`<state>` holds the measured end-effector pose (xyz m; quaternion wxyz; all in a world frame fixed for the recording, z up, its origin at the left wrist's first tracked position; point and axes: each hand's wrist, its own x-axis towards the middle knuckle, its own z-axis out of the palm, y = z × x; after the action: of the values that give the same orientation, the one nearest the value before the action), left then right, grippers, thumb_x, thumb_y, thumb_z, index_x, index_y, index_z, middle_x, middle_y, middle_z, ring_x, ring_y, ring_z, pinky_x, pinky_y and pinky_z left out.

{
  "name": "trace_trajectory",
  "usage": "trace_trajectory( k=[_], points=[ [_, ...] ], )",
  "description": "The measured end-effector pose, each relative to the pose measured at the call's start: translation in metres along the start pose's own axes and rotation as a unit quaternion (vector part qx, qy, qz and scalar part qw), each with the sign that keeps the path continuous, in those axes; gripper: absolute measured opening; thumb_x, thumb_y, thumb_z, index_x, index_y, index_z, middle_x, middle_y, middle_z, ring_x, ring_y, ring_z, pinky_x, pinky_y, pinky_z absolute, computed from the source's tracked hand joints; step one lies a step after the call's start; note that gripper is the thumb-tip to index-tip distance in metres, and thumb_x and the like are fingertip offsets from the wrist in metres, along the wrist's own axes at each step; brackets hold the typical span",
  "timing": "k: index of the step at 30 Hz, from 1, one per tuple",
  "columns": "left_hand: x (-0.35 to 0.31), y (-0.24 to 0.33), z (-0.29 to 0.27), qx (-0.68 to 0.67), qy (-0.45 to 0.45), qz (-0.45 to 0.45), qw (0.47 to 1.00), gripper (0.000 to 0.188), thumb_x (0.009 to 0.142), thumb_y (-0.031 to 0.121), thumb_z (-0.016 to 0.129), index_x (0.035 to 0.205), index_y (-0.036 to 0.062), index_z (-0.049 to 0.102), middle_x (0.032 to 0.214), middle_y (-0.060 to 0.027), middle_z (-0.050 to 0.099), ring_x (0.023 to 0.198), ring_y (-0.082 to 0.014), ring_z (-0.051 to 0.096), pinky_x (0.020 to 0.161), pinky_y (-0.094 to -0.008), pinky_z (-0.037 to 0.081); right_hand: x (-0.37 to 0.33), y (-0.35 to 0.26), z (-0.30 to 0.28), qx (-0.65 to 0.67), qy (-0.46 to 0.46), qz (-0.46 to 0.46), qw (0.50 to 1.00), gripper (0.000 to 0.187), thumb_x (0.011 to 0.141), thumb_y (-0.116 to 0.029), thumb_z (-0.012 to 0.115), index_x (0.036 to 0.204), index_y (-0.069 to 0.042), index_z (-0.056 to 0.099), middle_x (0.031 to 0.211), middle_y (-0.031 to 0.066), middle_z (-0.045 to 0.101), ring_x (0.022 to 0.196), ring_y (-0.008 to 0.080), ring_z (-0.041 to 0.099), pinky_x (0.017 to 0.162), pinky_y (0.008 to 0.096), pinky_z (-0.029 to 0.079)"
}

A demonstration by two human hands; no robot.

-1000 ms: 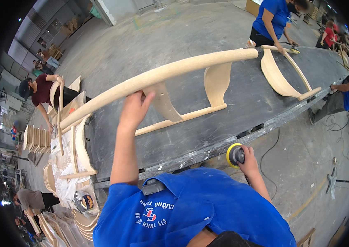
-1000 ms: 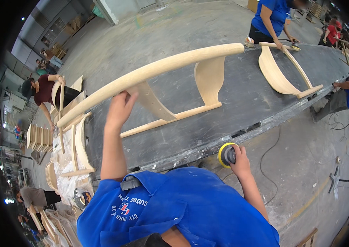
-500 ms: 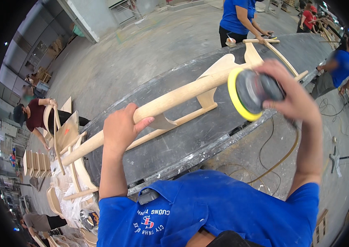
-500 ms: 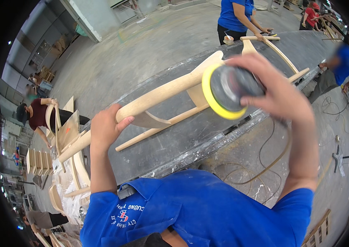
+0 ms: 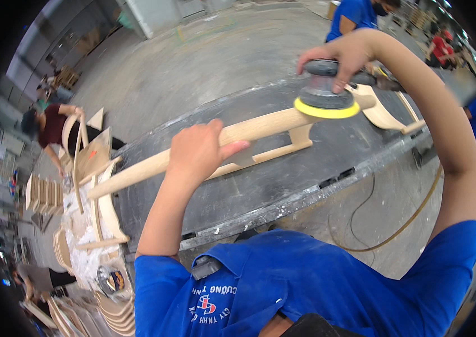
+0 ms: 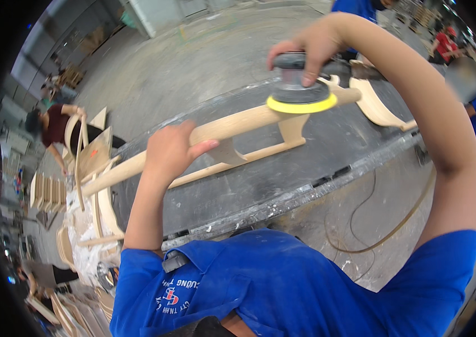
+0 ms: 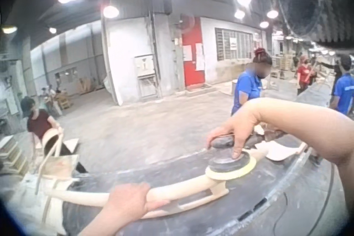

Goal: The person uses a handheld orbital sander to smooth the surfaces of wooden chair frames on a workbench. They repeatedly reposition the chairs, sanding the seat, backrest, and legs, then move finished pieces aside and bring new frames into position.

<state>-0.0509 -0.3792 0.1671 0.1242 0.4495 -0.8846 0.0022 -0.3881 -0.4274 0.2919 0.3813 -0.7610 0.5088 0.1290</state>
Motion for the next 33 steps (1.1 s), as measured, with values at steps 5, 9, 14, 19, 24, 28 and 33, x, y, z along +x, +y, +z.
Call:
trace_trajectory(
  k=[5, 9, 14, 19, 24, 28, 33],
  points=[
    [0.009, -0.002, -0.009, -0.03, -0.016, -0.018, 0.999, 0.068, 0.079, 0.07, 0.057, 0.085, 0.0028, 0.064, 0.071, -0.0174, 0.065, 0.071, -0.0365, 0.065, 0.062, -0.046, 0.051, -0.019, -0.002, 0.016, -0.138, 0.142, -0.136, 0.971, 0.082, 0.059, -0.003, 0.082, 0.132, -0.017, 0.048, 0.121, 0.0071, 0.057, 0.115, 0.0239, 0.054, 0.1, 0.0363, 0.043],
    [0.027, -0.005, -0.013, -0.06, -0.06, -0.015, 0.996, 0.069, 0.08, 0.071, 0.057, 0.081, 0.0027, 0.065, 0.069, -0.0154, 0.065, 0.07, -0.0341, 0.066, 0.062, -0.045, 0.052, -0.024, -0.008, 0.032, -0.087, 0.228, -0.094, 0.965, 0.078, 0.056, -0.001, 0.073, 0.129, -0.012, 0.048, 0.121, 0.0076, 0.051, 0.119, 0.0247, 0.048, 0.106, 0.0329, 0.036],
    [0.038, -0.005, -0.011, -0.04, -0.056, -0.005, 0.998, 0.065, 0.074, 0.069, 0.064, 0.08, 0.0047, 0.067, 0.069, -0.0123, 0.065, 0.072, -0.0319, 0.066, 0.064, -0.0429, 0.052, -0.027, -0.01, 0.057, -0.079, 0.332, -0.106, 0.934, 0.071, 0.058, 0.002, 0.068, 0.126, -0.009, 0.049, 0.11, 0.0093, 0.049, 0.112, 0.0265, 0.051, 0.101, 0.0324, 0.039],
    [0.044, -0.007, -0.008, -0.026, -0.049, 0.014, 0.998, 0.053, 0.069, 0.054, 0.077, 0.091, 0.007, 0.067, 0.078, -0.0107, 0.067, 0.08, -0.0302, 0.066, 0.069, -0.0425, 0.053, -0.027, -0.019, 0.088, -0.082, 0.433, -0.109, 0.891, 0.063, 0.062, 0.006, 0.063, 0.123, -0.007, 0.051, 0.109, 0.0128, 0.048, 0.106, 0.0329, 0.053, 0.096, 0.0334, 0.041],
    [0.059, -0.01, -0.01, -0.017, -0.081, 0.004, 0.997, 0.045, 0.07, 0.039, 0.08, 0.1, 0.0082, 0.066, 0.087, -0.0107, 0.068, 0.086, -0.0294, 0.067, 0.074, -0.0424, 0.055, -0.02, -0.013, 0.123, -0.103, 0.535, -0.075, 0.835, 0.063, 0.067, 0.01, 0.063, 0.126, -0.007, 0.051, 0.124, 0.0149, 0.048, 0.117, 0.0392, 0.051, 0.099, 0.0403, 0.042],
    [0.071, -0.012, -0.009, -0.008, -0.101, -0.003, 0.995, 0.044, 0.072, 0.037, 0.079, 0.105, 0.0093, 0.067, 0.09, -0.0113, 0.069, 0.091, -0.029, 0.067, 0.078, -0.042, 0.055, 0.0, 0.019, 0.155, -0.13, 0.633, -0.036, 0.762, 0.065, 0.071, 0.007, 0.066, 0.132, -0.009, 0.05, 0.134, 0.0203, 0.042, 0.123, 0.0427, 0.048, 0.099, 0.0435, 0.042],
    [0.092, -0.025, 0.002, -0.015, -0.074, 0.023, 0.997, 0.047, 0.072, 0.04, 0.079, 0.106, 0.0093, 0.067, 0.094, -0.0122, 0.07, 0.094, -0.0303, 0.067, 0.079, -0.0428, 0.055, 0.03, 0.075, 0.193, -0.081, 0.7, -0.011, 0.71, 0.071, 0.073, 0.004, 0.069, 0.139, -0.009, 0.044, 0.136, 0.0216, 0.041, 0.126, 0.0419, 0.043, 0.103, 0.045, 0.038]
  ],
)
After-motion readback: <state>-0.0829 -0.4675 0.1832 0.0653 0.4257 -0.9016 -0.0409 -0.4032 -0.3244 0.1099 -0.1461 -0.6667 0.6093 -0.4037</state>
